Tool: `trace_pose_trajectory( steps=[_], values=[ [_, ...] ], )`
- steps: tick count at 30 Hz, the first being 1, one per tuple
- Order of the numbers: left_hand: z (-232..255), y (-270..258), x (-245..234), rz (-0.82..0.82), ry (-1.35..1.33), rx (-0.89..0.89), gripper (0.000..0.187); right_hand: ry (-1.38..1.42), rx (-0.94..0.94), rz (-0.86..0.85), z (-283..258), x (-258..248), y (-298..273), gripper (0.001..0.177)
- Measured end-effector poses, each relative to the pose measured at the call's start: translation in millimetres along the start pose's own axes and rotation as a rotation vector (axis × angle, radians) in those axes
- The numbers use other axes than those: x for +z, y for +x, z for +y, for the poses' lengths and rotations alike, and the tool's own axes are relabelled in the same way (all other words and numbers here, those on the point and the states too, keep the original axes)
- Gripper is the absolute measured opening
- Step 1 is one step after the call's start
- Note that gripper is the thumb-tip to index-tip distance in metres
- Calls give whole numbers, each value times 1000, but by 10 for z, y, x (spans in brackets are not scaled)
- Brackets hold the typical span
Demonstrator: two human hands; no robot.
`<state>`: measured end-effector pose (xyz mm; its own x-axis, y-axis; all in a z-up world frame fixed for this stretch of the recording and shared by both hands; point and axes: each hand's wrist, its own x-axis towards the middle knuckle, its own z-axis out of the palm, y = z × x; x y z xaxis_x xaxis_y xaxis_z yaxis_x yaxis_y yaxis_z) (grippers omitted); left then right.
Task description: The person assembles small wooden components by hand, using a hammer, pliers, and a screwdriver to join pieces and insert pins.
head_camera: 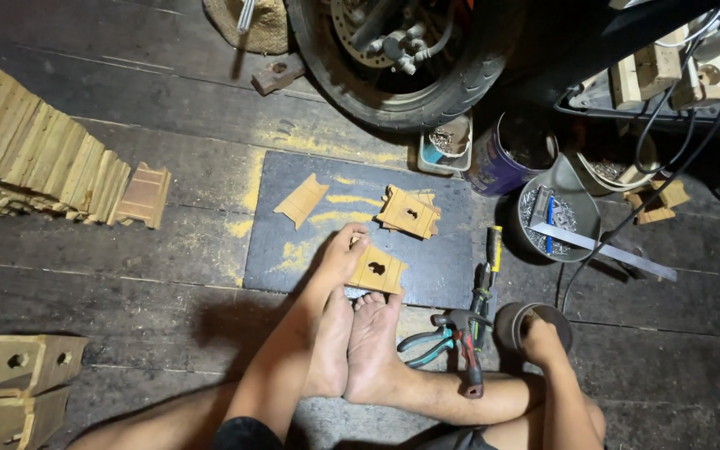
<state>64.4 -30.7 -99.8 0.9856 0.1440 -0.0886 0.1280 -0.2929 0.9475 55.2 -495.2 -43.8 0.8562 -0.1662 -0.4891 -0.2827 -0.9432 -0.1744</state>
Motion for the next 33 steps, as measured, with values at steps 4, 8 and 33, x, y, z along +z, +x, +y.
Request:
trace_pose_trajectory(
  steps=[4,8,33],
  values=[
    [274,-98,-238,-47,-162,76,31,42,-44,37,163,38,86,39],
    [579,-227,-323,-53,-294,16,34,39,11,-26,134,2,81,41],
    [106,-117,-101,74,-618,3,29,-45,-14,-16,-63,-112,-163,44]
  ],
)
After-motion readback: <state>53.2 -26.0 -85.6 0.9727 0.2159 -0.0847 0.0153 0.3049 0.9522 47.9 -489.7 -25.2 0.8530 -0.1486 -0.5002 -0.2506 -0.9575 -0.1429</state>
